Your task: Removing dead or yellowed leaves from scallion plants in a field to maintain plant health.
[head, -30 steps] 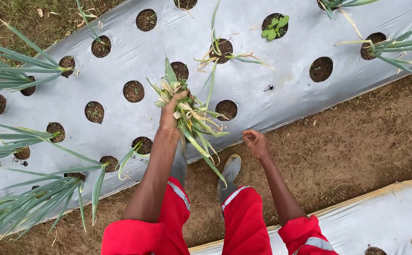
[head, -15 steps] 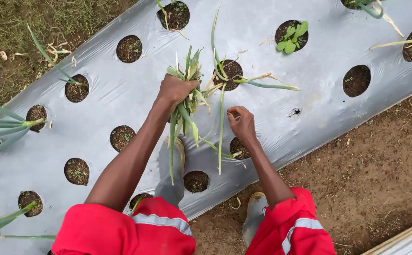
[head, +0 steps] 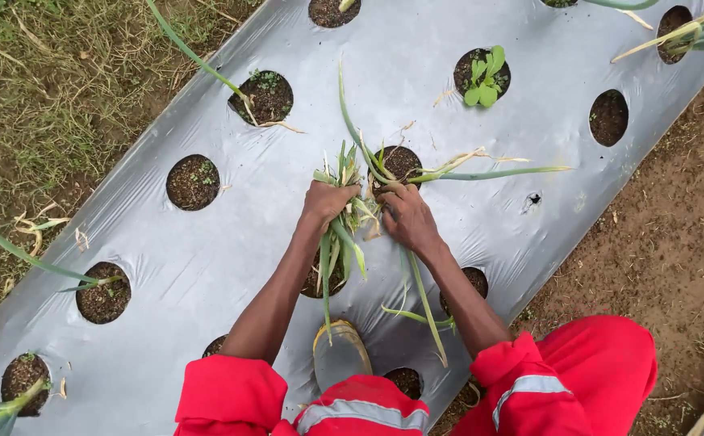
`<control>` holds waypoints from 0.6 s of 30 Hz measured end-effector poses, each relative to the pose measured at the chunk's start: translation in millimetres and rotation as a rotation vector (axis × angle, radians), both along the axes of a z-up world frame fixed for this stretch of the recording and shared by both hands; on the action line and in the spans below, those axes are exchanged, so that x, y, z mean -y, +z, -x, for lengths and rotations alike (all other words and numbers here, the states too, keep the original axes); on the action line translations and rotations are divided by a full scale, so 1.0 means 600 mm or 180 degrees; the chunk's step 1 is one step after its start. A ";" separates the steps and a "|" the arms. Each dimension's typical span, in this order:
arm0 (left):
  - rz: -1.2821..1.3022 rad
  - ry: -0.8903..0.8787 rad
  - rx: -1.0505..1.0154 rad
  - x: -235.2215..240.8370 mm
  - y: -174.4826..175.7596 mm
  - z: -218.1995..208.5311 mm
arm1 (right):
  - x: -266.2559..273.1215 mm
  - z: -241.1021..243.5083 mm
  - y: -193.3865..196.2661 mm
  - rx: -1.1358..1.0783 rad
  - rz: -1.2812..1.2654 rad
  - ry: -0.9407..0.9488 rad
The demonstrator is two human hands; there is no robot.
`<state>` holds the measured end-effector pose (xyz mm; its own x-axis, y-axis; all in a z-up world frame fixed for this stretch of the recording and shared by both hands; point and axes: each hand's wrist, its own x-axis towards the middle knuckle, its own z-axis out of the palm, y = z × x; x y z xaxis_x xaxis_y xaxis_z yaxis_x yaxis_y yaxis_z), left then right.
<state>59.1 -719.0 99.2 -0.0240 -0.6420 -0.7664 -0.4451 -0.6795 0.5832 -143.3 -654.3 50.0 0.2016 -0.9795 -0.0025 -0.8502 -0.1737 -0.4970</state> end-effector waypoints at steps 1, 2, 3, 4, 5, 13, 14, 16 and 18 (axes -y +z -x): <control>0.0019 -0.0069 -0.0041 0.008 0.028 0.009 | 0.004 0.004 0.001 -0.0041 0.0019 -0.0069; -0.0128 0.0098 -0.0240 0.011 0.055 0.015 | 0.002 0.006 -0.001 -0.0016 -0.0002 -0.0018; -0.0279 0.0263 -0.0437 0.013 0.082 0.023 | 0.000 0.009 -0.002 0.0008 -0.0023 0.0033; -0.0269 0.0240 -0.0447 0.015 0.069 0.023 | 0.005 0.008 -0.005 -0.0002 -0.0012 0.0011; -0.0328 0.0293 -0.0521 0.015 0.055 0.025 | 0.008 0.009 -0.010 0.0295 0.0085 -0.0175; -0.0295 0.0674 -0.0622 -0.003 -0.030 0.053 | 0.030 0.001 -0.027 0.1613 0.0368 -0.1301; -0.0221 0.0603 -0.0655 -0.013 -0.037 0.055 | 0.029 -0.003 -0.010 0.1783 0.0320 -0.1424; -0.0172 0.0539 -0.0685 -0.027 -0.030 0.060 | 0.030 -0.009 0.012 0.1944 0.0245 -0.1553; -0.0080 0.0521 -0.0649 -0.026 -0.003 0.069 | 0.041 -0.007 0.026 0.2263 0.0208 -0.1517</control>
<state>17.7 -703.2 97.6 -0.0770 -0.6308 -0.7721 -0.2029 -0.7483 0.6316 -139.4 -678.9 65.6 -0.2992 -0.9538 0.0279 -0.3300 0.0760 -0.9409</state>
